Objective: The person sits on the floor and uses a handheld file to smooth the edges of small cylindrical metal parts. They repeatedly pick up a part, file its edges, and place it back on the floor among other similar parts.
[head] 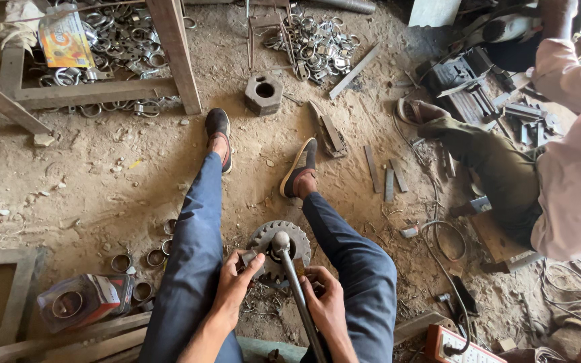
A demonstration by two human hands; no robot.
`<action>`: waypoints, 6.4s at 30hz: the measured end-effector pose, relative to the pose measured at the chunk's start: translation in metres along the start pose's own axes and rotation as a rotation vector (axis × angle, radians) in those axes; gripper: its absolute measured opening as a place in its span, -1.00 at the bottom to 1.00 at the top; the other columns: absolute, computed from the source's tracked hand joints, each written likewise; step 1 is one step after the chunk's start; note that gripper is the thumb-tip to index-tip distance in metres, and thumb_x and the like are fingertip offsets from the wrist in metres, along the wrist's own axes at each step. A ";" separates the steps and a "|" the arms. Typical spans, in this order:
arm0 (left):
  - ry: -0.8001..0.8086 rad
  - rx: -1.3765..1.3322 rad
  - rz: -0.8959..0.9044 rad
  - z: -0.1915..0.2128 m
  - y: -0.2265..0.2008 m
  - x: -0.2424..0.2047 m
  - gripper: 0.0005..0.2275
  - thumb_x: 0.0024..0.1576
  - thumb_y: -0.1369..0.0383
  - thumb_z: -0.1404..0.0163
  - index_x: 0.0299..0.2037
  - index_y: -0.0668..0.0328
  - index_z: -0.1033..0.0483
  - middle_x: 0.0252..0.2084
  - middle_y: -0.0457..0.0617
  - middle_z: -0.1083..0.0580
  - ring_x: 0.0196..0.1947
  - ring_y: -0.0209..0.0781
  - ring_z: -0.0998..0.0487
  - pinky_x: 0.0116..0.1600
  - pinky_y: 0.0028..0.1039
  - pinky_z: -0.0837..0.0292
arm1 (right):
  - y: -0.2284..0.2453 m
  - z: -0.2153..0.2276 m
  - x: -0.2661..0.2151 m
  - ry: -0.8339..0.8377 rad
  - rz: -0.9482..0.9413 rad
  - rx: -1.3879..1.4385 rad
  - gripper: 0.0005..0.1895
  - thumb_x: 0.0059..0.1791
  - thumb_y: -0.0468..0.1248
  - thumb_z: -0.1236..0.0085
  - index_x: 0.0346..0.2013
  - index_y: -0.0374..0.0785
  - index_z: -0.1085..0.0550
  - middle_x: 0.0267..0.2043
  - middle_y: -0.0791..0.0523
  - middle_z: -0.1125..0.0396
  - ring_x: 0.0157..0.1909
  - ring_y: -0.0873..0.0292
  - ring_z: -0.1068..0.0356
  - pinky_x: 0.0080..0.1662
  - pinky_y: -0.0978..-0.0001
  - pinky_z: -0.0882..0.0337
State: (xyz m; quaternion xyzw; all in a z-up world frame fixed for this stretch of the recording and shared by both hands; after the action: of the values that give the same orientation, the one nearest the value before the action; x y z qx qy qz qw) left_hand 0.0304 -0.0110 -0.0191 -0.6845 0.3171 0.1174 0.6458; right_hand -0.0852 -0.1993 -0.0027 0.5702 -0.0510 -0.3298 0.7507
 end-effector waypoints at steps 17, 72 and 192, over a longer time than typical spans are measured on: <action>0.012 -0.002 -0.098 0.000 -0.003 -0.003 -0.72 0.06 0.13 -0.20 -0.22 0.14 -0.53 -0.27 -0.15 -0.50 -0.20 -0.37 -0.45 0.04 -0.47 -0.31 | 0.010 -0.001 -0.005 0.006 0.017 0.030 -0.86 0.00 -0.31 -0.21 -0.21 -0.33 -0.55 -0.48 0.19 -0.43 -0.49 0.43 -0.32 -0.44 0.52 -0.30; -0.195 0.246 -0.789 0.003 -0.036 -0.020 -0.53 -0.07 0.37 -0.34 0.07 0.28 -0.53 -0.01 0.07 -0.46 0.02 -0.04 -0.49 0.17 -0.30 -0.41 | 0.024 0.007 -0.010 -0.121 0.238 0.008 -0.92 0.03 -0.38 -0.17 -0.19 -0.31 -0.52 -0.38 0.21 -0.40 -0.37 0.37 -0.35 -0.31 0.51 -0.37; 0.818 1.939 -0.715 -0.193 -0.286 -0.168 -0.70 0.05 0.27 -0.11 -0.06 0.25 -0.54 -0.12 0.12 -0.50 -0.06 0.08 -0.54 0.10 -0.10 -0.46 | 0.095 -0.003 -0.012 -0.065 0.609 -0.305 -0.82 -0.02 -0.37 -0.25 -0.12 -0.16 -0.57 -0.20 0.08 -0.42 -0.11 0.01 -0.47 -0.05 0.21 -0.47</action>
State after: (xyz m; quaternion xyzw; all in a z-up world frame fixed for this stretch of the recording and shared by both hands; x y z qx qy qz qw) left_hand 0.0202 -0.1586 0.3353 0.0712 0.2481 -0.6079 0.7509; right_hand -0.0517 -0.1780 0.0839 0.3990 -0.1929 -0.1122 0.8894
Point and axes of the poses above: each hand's wrist, its own x-axis towards the middle knuckle, its own z-axis out of the back of the hand, y = z × x, the point moved 4 cm from there along x, towards the middle knuckle
